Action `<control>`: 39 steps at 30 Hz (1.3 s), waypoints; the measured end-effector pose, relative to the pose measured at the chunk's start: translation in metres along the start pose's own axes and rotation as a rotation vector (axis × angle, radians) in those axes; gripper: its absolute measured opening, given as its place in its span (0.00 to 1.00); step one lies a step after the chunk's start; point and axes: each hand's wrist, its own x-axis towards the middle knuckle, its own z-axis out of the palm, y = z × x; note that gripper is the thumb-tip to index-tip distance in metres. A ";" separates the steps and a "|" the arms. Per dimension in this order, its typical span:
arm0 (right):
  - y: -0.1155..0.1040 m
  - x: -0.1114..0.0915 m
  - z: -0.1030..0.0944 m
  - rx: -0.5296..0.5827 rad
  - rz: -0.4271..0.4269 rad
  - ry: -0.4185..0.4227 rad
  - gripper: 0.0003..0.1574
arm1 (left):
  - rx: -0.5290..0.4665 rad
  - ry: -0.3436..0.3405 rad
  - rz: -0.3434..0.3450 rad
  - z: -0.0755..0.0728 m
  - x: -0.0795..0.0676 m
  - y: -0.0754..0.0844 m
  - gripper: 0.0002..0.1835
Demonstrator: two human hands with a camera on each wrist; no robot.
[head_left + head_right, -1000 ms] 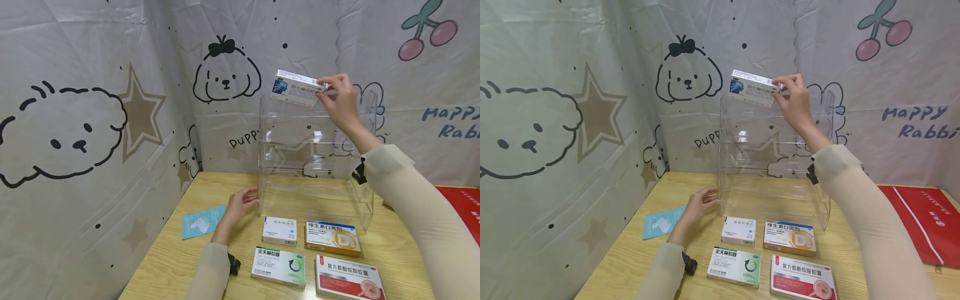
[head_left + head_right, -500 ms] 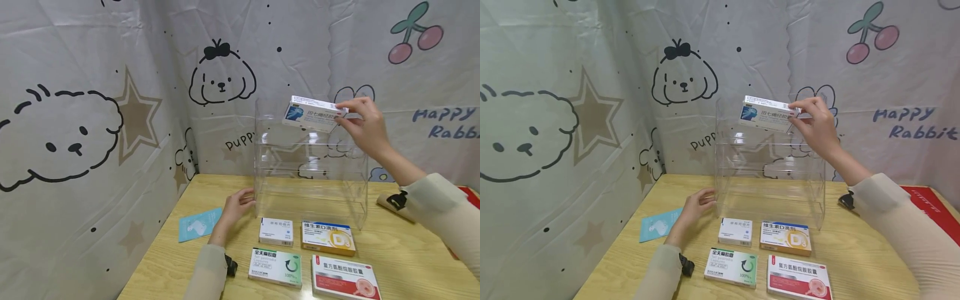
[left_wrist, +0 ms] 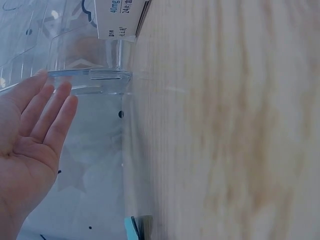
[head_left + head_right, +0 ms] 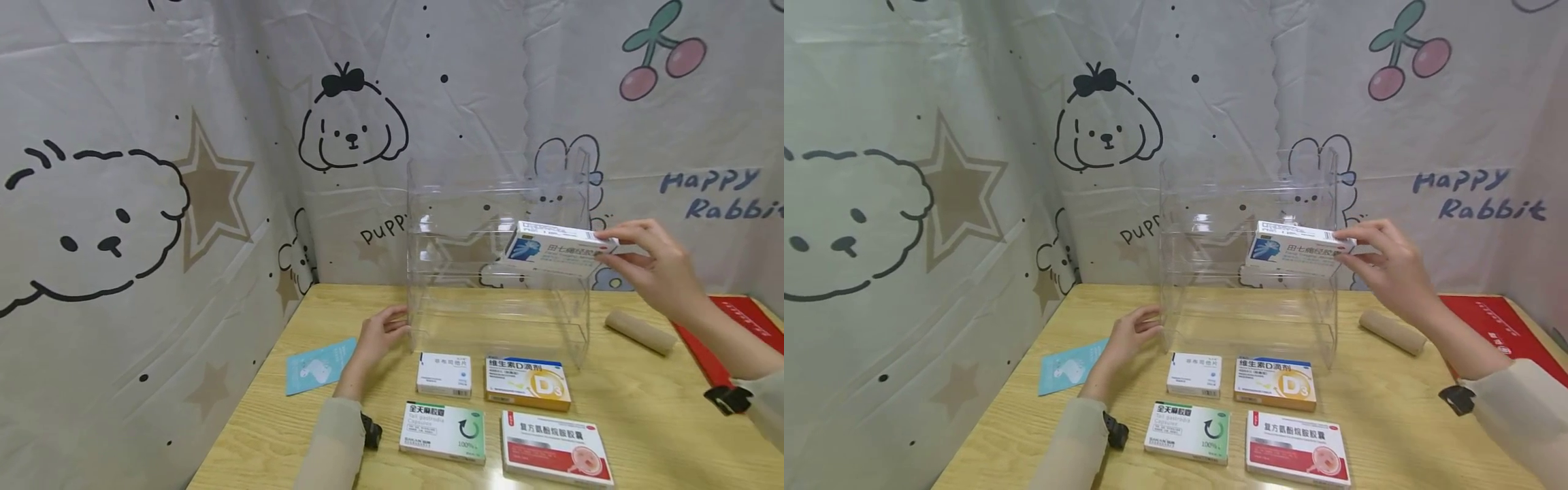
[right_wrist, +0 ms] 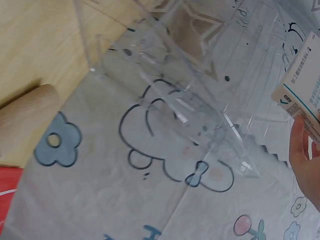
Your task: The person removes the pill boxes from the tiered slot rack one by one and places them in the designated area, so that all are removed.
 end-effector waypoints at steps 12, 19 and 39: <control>0.022 -0.075 -0.040 -0.121 0.150 -0.123 0.26 | -0.008 0.006 0.006 0.001 0.000 0.001 0.24; 0.038 -0.111 -0.055 -0.172 0.204 -0.235 0.22 | -0.008 0.009 0.032 0.001 -0.002 0.001 0.23; 0.074 -0.176 -0.077 -0.157 0.411 -0.535 0.20 | -0.020 0.009 -0.013 0.003 0.001 0.001 0.24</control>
